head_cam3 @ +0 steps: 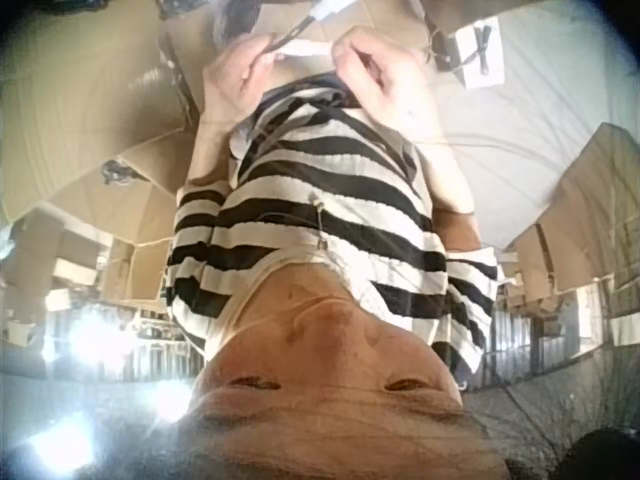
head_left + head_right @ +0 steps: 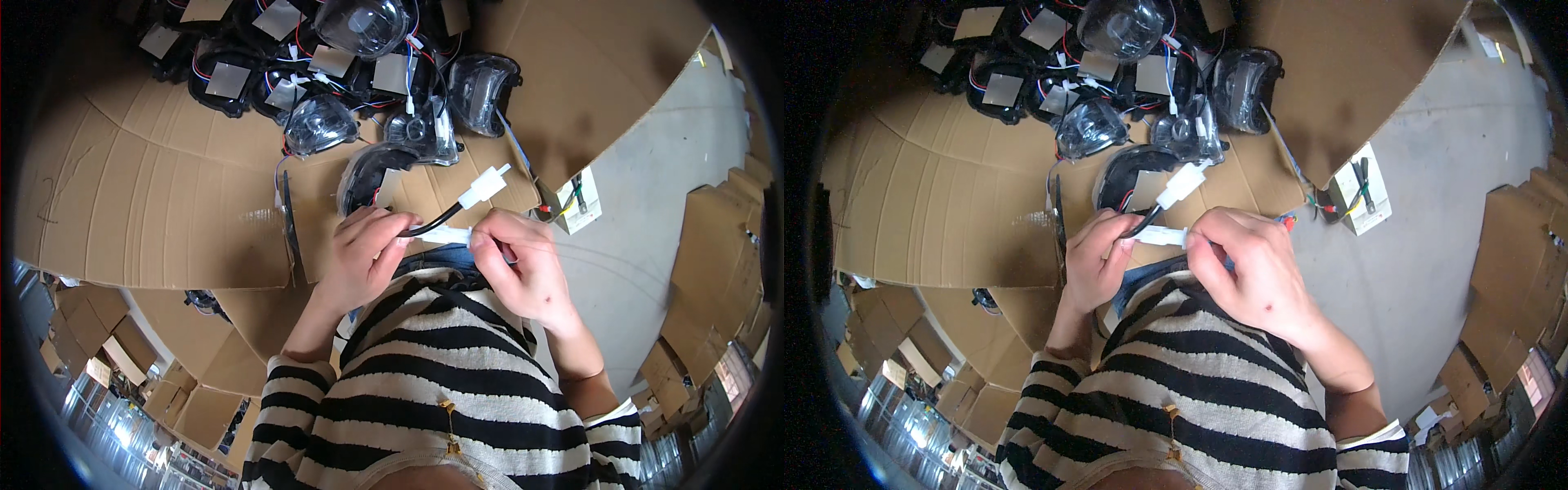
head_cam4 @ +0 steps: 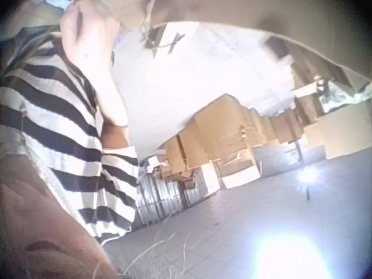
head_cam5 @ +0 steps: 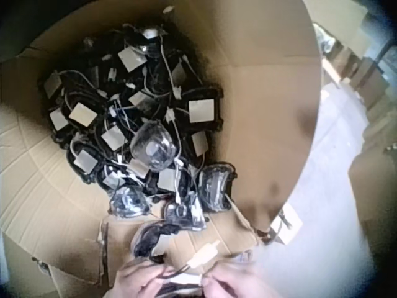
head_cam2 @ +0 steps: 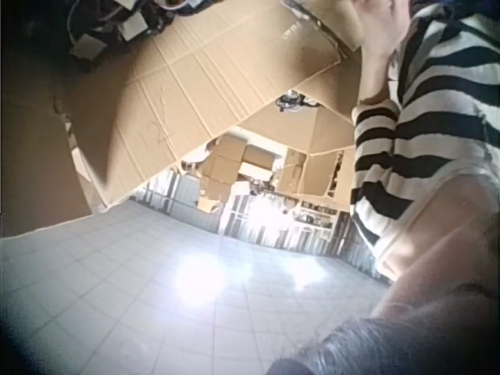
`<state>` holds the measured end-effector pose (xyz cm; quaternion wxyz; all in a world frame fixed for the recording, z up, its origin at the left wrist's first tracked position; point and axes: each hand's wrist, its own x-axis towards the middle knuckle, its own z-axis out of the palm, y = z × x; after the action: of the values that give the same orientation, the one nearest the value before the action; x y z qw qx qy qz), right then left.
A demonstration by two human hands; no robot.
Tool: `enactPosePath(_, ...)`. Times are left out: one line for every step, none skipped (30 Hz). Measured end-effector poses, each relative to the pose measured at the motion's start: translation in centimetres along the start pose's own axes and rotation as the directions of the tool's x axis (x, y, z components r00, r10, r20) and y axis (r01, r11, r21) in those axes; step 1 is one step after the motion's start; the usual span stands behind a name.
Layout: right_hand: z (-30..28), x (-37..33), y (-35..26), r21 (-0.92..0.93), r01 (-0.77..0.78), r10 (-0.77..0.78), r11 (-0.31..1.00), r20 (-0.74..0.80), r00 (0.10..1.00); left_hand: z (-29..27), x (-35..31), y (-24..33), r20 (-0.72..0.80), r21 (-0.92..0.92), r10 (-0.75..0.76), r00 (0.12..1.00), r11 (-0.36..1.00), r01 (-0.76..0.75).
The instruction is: The person repeatedly picks up small electronic components with attached wires from a cardboard box. They connect two white plastic connectors by hand, then place the assembled unit back into the box. This process is repeated for multiple units throughout the video.
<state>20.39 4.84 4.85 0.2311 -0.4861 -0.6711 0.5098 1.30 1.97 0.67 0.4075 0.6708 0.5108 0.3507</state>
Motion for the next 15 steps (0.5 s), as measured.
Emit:
enactPosePath(0.2,0.1,0.2,-0.051,0.031,-0.032,0.998,-0.012,0.999,0.0,-0.1,-0.2,0.017,0.012,0.001,1.0,1.0,-0.001)
enactPosePath(0.3,0.1,0.2,-0.048,0.013,-0.013,0.999,-0.007,1.0,0.2,-0.2,-0.2,0.023,0.012,-0.029,0.999,1.0,0.029)
enactPosePath(0.3,0.1,0.2,-0.046,-0.005,0.005,0.999,-0.002,1.0,0.2,-0.3,-0.2,0.043,0.02,-0.018,0.999,1.0,0.017)
enactPosePath(0.4,0.2,0.3,-0.045,-0.022,0.022,0.999,0.004,1.0,0.2,-0.2,-0.2,0.061,0.028,-0.007,0.998,1.0,0.005)
enactPosePath(0.4,0.2,0.4,-0.015,-0.046,0.046,0.999,0.015,0.999,0.1,-0.2,-0.2,0.08,0.035,0.004,0.997,0.999,-0.007)
enactPosePath(0.4,0.0,0.7,0.015,-0.07,0.07,0.997,0.027,0.997,0.1,-0.6,-0.3,0.131,-0.007,-0.073,0.989,0.997,0.074)
enactPosePath(0.2,-0.1,0.9,0.041,-0.097,0.096,0.994,0.037,0.995,-0.1,-0.6,-0.1,0.129,-0.051,-0.11,0.985,0.992,0.118)
enactPosePath(0.0,-0.4,0.7,0.03,-0.124,0.124,0.992,0.015,0.992,-0.3,-0.5,0.4,0.129,-0.094,-0.148,0.981,0.983,0.16)
enactPosePath(-0.5,-0.7,0.7,0.063,-0.136,0.134,0.989,0.026,0.991,-0.6,-0.4,0.7,0.132,-0.136,-0.184,0.974,0.97,0.202)
enactPosePath(-1.0,-0.9,0.8,0.098,-0.144,0.141,0.985,0.036,0.989,-1.2,-0.5,0.8,0.215,-0.233,-0.281,0.935,0.915,0.328)
enactPosePath(-1.5,-1.1,0.8,0.133,-0.153,0.148,0.979,0.046,0.988,-1.3,-0.7,0.6,0.215,-0.298,-0.262,0.941,0.9,0.319)
enactPosePath(-1.8,-1.3,0.7,0.125,-0.116,0.109,0.985,0.058,0.992,-1.3,-0.9,0.3,0.215,-0.361,-0.243,0.946,0.88,0.308)
enactPosePath(-2.0,-1.4,0.6,0.141,-0.079,0.07,0.987,0.071,0.995,-1.3,-1.0,0.2,0.212,-0.422,-0.224,0.951,0.857,0.296)
enactPosePath(-2.2,-1.5,0.4,0.157,-0.043,0.03,0.987,0.083,0.996,-1.4,-1.1,0.1,0.232,-0.48,-0.249,0.94,0.812,0.333)
enactPosePath(-2.4,-1.6,0.3,0.173,-0.007,-0.009,0.985,0.094,0.996,-1.4,-1.1,0.1,0.234,-0.538,-0.237,0.943,0.777,0.328)
